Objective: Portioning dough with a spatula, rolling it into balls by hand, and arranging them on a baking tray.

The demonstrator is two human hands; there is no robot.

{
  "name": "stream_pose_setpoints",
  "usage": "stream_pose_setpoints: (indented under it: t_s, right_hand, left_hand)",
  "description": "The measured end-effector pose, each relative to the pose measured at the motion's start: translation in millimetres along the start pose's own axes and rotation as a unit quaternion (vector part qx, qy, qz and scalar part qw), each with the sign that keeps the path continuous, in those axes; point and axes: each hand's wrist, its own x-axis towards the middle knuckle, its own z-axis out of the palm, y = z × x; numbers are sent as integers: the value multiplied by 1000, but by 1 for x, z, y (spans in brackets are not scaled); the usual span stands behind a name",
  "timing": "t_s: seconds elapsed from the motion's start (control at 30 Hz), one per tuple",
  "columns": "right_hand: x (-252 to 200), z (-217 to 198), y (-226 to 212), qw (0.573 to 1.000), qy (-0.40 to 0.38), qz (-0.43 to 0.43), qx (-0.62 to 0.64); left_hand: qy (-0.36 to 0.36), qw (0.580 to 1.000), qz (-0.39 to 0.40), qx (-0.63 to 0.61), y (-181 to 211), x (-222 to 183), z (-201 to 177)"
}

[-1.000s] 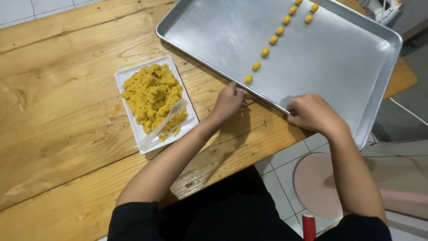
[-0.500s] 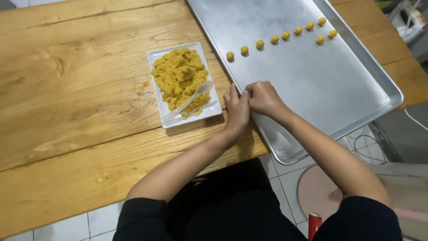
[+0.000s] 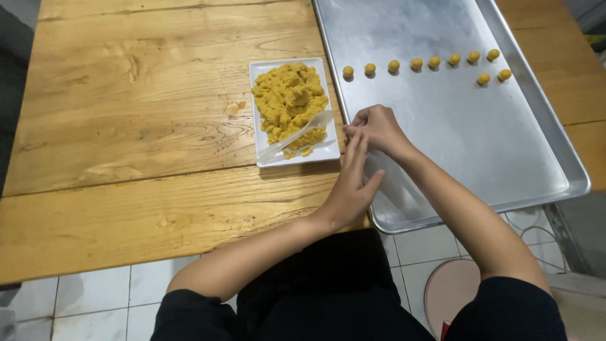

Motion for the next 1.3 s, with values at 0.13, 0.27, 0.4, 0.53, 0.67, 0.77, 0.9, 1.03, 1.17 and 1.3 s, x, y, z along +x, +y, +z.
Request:
stream_pose_setpoints:
  t_s: [0.13, 0.27, 0.4, 0.53, 0.67, 0.77, 0.9, 1.03, 1.17, 1.3]
  right_hand:
    - [8, 4, 4, 999, 4, -29, -30]
    - [4, 2, -7, 998, 4, -30, -52]
    - [7, 4, -1, 998, 11, -31, -55]
    - [0, -11, -30, 998, -15, -18, -65]
    - [0, -29, -55, 988, -23, -23, -152]
    - [-4, -33, -73, 986, -21, -19, -162]
    - [-4, -41, -95, 984, -40, 8, -174]
    - [6, -29, -85, 969, -79, 27, -231]
    - [13, -18, -75, 953, -130, 51, -268]
    - [27, -5, -51, 956, -146, 63, -245]
  left_hand:
    - [24, 994, 97, 36, -24, -6, -11]
    - [146, 934, 265, 191, -49, 12, -48]
    - [256, 763, 273, 528, -74, 25, -110]
    - [212, 744, 186, 606, -64, 15, -132]
    - [182, 708, 190, 655, -78, 17, -136]
    - [163, 708, 196, 659, -84, 15, -140]
    - [158, 813, 148, 541, -61, 14, -147]
    - [180, 874, 119, 434, -38, 4, -152]
    - [168, 913, 88, 361, -34, 4, -151]
    - [156, 922, 78, 347, -32, 9, -150]
